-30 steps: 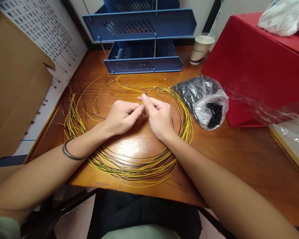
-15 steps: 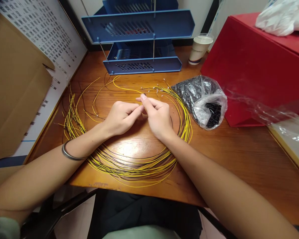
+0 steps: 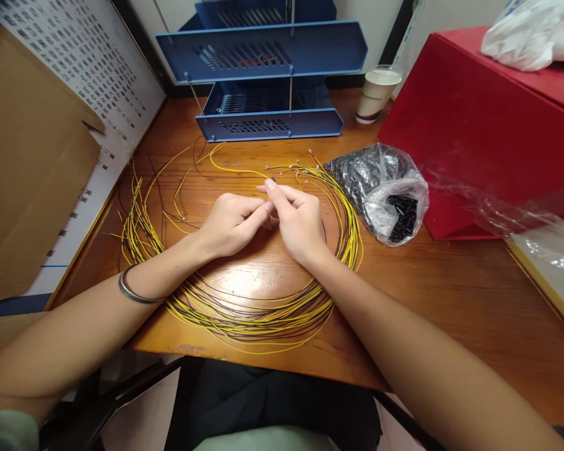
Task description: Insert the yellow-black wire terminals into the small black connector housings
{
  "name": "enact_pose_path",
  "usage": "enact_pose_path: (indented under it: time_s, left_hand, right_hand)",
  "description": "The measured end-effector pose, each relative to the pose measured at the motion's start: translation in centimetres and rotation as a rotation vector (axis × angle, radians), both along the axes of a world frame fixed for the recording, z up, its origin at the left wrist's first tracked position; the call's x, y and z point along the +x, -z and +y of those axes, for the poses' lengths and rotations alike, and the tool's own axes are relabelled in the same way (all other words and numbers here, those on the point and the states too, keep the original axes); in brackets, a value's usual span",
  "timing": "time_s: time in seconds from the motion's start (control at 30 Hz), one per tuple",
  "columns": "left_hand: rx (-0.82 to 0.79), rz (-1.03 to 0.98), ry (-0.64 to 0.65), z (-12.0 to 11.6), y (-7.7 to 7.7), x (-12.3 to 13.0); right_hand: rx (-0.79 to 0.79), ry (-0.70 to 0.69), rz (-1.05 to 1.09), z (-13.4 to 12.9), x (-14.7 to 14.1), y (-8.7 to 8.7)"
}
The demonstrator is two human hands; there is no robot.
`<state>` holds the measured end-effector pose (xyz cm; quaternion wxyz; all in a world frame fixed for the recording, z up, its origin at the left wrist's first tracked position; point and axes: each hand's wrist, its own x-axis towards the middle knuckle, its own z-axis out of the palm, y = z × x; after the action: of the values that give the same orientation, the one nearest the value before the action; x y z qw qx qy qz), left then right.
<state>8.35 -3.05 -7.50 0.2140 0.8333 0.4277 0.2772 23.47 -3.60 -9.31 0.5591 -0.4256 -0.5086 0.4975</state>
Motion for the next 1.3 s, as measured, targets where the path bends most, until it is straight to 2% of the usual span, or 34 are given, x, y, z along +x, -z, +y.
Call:
enact_pose_path:
  time_s: [0.2, 0.43, 0.7, 0.9, 1.3]
  left_hand:
    - [0.031, 0.018, -0.024, 0.19, 0.15, 0.06]
    - [-0.012, 0.001, -0.002, 0.14, 0.01, -0.11]
    - [0.014, 0.03, 0.003, 0.05, -0.15, -0.04]
    - [-0.008, -0.011, -0.005, -0.02, -0.28, -0.08]
    - [0.022, -0.005, -0.012, 0.03, -0.14, 0.0]
  right_hand:
    - [-0.003, -0.046, -0.02, -0.41, -0.24, -0.35]
    - [-0.036, -0.01, 0.093, 0.05, -0.1, -0.08]
    - [0.007, -0.042, 0.019, -0.53, -0.34, -0.56]
    - [0.002, 0.027, -0.048, -0.13, -0.11, -0.07]
    - [-0.034, 0.002, -0.031, -0.28, -0.21, -0.36]
